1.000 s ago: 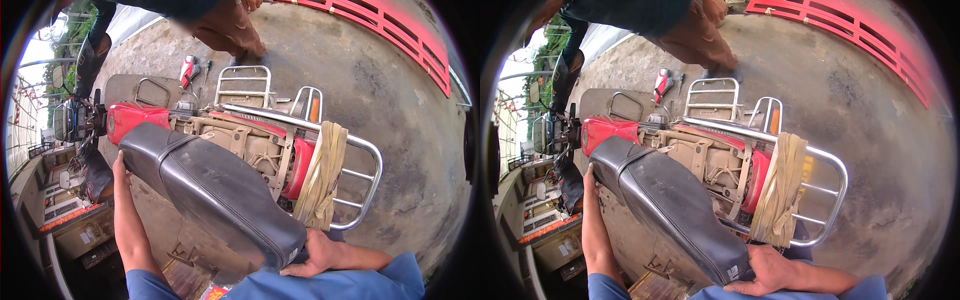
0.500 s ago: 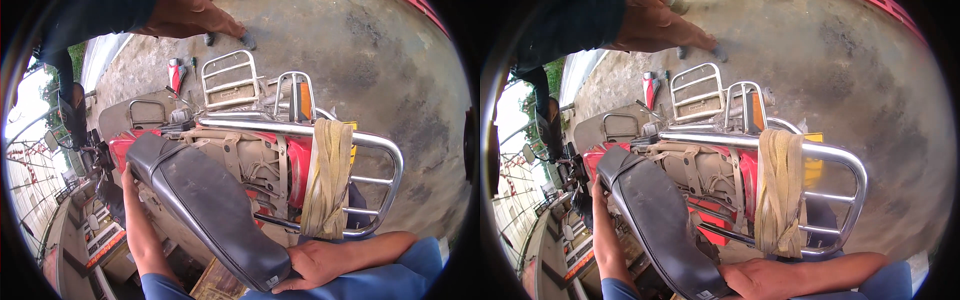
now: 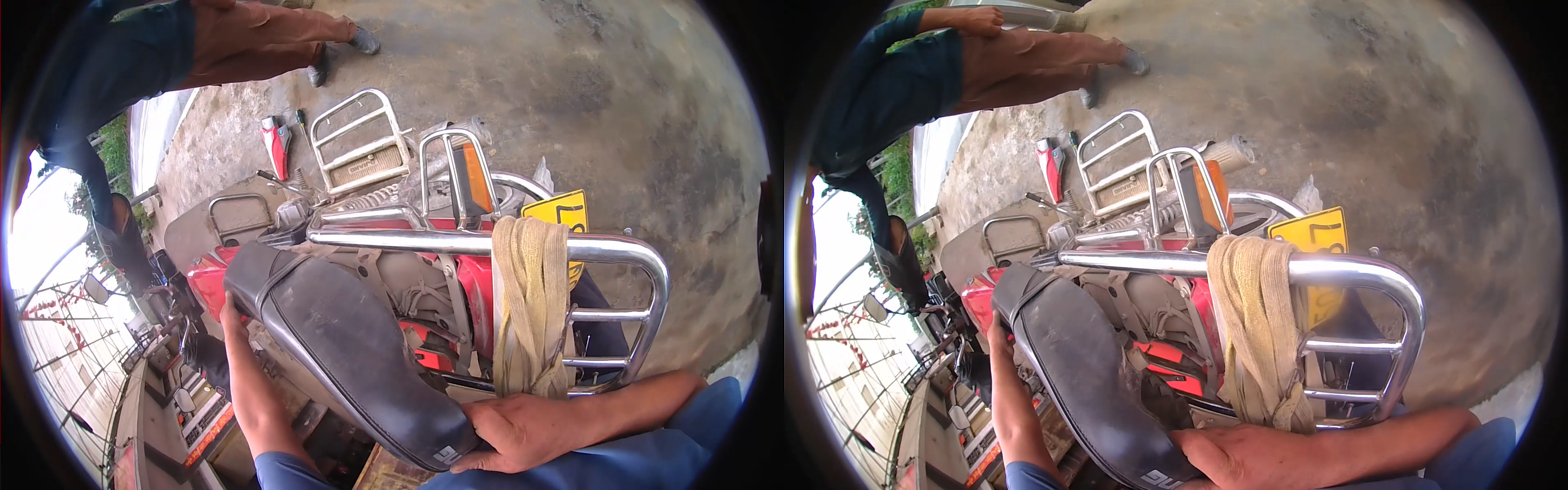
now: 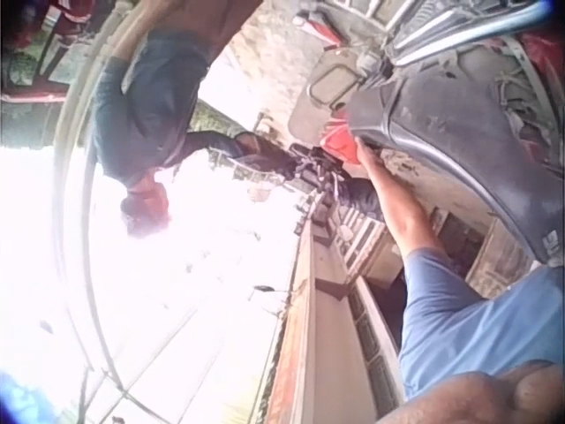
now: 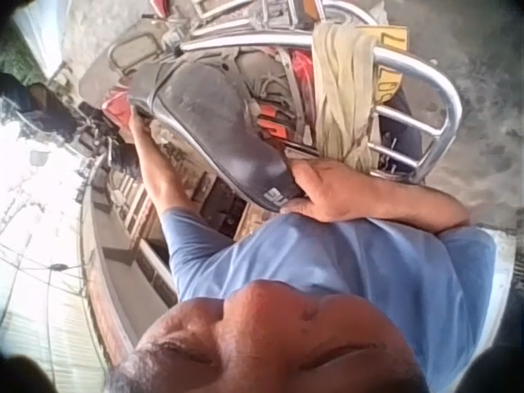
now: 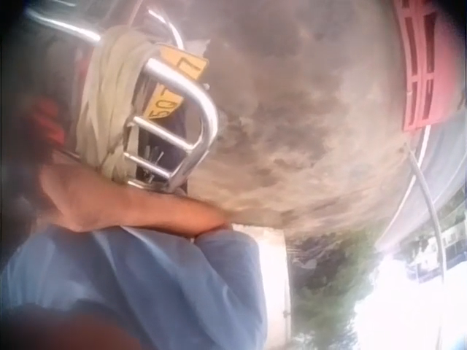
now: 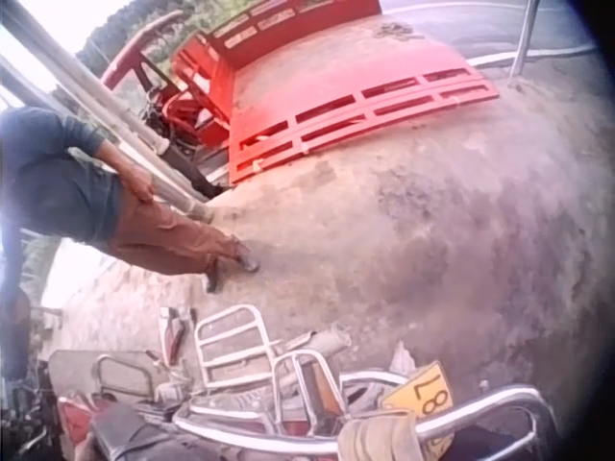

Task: The person disconnects battery charger clamps from a motorcycle, mounts the seat onto the frame, fastens a bolt using a power wrench, and installs a side cover panel using a screwdriver.

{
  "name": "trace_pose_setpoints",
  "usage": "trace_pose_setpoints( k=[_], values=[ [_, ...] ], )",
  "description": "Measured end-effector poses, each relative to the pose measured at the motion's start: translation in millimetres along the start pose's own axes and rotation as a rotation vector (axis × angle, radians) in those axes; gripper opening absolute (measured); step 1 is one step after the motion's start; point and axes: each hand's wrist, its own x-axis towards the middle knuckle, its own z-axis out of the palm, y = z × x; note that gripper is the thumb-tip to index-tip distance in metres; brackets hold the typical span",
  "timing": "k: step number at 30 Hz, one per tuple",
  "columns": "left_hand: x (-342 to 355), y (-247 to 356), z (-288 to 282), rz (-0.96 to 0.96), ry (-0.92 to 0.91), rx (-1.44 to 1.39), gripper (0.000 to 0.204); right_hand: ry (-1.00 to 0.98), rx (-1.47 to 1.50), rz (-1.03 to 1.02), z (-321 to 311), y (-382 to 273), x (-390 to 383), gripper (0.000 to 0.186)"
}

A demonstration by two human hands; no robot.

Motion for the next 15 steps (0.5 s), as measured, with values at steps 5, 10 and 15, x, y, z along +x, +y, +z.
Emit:
trace_pose_setpoints(
  k=[5, 10, 15],
  values=[
    [-9.6, 6.4, 28.9, 0.045, -0.013, -0.020, 0.055, 0.093, 0.104, 0.030, 3.1, 5.9, 5.5, 0.056],
    [0.1, -1.3, 7.2, 0.046, -0.029, -0.015, 0.054, 0.066, 0.228, -0.218, 30.1, -22.6, 14.9, 0.033],
    [9.7, -8.5, -3.7, 0.022, -0.005, 0.047, 0.054, -0.059, 0.297, -0.094, 19.5, -5.7, 11.2, 0.038]
  ],
)
